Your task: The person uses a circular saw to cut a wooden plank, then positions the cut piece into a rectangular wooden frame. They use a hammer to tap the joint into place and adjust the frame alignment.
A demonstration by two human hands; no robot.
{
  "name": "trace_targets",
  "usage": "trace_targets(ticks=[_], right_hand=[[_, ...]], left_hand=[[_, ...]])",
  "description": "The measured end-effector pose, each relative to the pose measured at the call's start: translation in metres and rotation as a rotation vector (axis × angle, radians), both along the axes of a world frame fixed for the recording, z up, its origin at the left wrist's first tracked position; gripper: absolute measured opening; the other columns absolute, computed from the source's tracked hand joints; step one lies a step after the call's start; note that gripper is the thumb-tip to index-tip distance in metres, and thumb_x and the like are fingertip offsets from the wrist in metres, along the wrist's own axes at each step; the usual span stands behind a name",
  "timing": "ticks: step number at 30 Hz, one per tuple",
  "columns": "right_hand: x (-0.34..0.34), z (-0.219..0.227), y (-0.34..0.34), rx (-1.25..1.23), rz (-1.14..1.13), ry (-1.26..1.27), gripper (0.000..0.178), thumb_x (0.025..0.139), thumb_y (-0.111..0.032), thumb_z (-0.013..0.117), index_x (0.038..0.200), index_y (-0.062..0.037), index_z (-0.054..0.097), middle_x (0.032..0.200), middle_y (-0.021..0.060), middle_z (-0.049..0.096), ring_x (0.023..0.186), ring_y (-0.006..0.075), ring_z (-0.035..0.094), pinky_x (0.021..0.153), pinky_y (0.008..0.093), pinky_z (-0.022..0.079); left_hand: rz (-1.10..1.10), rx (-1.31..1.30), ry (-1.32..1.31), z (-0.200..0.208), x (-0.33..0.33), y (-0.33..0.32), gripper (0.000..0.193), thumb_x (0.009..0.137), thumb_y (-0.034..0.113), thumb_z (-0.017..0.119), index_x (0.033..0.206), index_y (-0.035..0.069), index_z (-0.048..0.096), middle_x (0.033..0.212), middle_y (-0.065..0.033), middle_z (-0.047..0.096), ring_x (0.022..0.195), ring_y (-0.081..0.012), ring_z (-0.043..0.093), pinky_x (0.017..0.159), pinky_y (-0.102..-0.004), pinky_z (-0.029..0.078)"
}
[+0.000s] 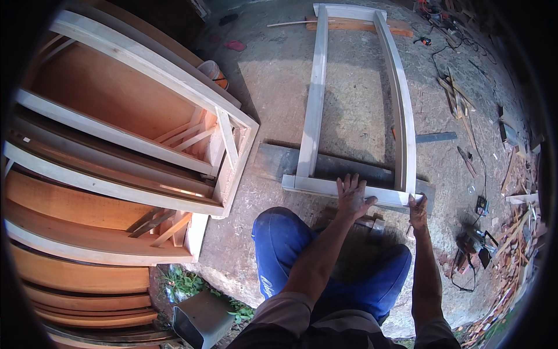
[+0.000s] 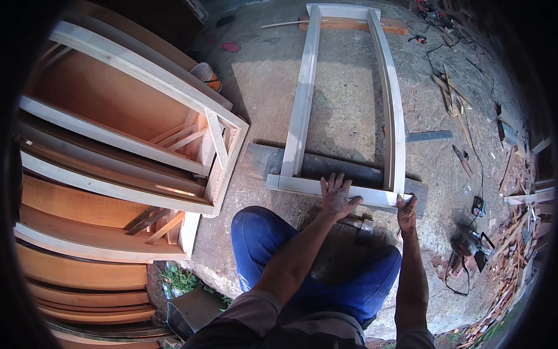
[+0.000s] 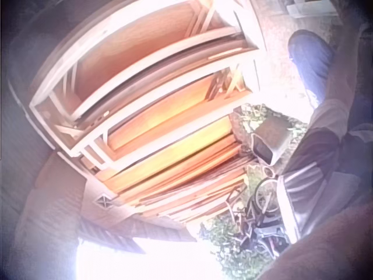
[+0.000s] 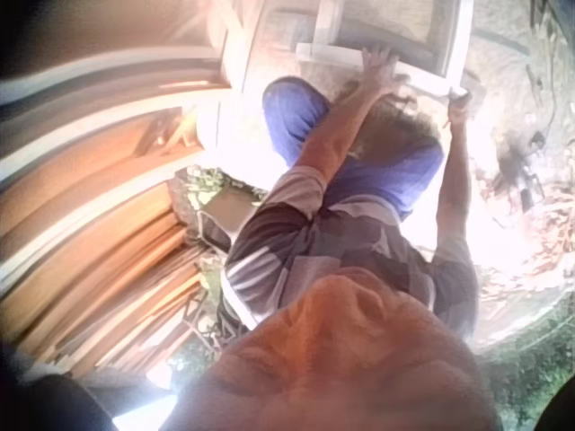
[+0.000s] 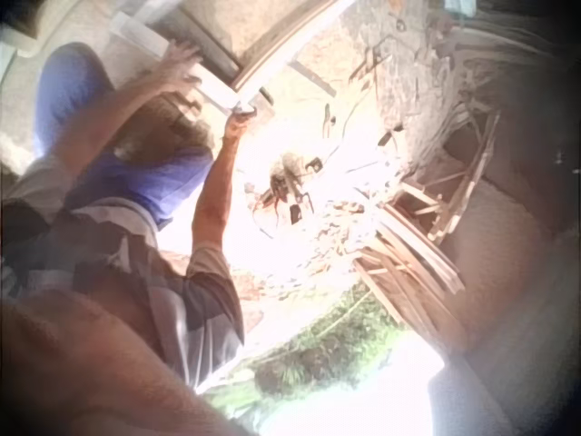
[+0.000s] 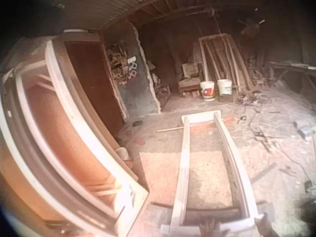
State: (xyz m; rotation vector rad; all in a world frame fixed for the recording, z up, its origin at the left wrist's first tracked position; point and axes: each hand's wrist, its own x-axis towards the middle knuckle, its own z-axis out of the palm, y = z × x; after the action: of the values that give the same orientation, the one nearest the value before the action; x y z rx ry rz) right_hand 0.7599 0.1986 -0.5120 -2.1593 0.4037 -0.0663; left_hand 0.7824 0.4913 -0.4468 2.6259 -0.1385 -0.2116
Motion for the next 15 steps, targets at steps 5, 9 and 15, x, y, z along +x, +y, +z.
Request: trace_targets(ticks=[5,9,15], right_hand=[[0.0004,-0.0053,-0.0028,0.106,-0.053,0.123,0.069,0.1,-0.05,0.06,0.145,-0.0026,0.035,0.12,0.0246,0.058,0.106,0.0326,0.06,0.094,0.0429,0.048],[0.0012,-0.0078,-0.0033,0.054,-0.033,0.097,0.066,0.099,-0.055,0.058,0.147,-0.0164,0.033,0.123,0.0175,0.057,0.104,0.0294,0.059,0.057,0.0392,0.054],[-0.0019,-0.0017,-0.0002,0.078,-0.004,0.032,0.067,0.102,-0.044,0.06,0.145,-0.0009,0.034,0.116,0.0211,0.059,0.103,0.0283,0.059,0.092,0.0414,0.048]], left_hand=[[0.007,-0.015,-0.012,-0.0009,0.0,0.0009,0.081,0.082,0.065,0.066,0.14,0.009,0.056,0.156,-0.018,0.04,0.149,-0.0396,0.025,0.122,-0.0613,0.003],[0.006,-0.004,-0.018,-0.0009,0.0001,0.0,0.08,0.082,0.064,0.067,0.139,0.009,0.056,0.155,-0.0179,0.041,0.149,-0.0397,0.026,0.122,-0.0615,0.003],[0.003,-0.011,-0.05,-0.005,0.0,-0.0012,0.078,0.082,0.062,0.068,0.137,0.008,0.057,0.155,-0.0184,0.041,0.149,-0.0391,0.025,0.122,-0.0612,0.002]])
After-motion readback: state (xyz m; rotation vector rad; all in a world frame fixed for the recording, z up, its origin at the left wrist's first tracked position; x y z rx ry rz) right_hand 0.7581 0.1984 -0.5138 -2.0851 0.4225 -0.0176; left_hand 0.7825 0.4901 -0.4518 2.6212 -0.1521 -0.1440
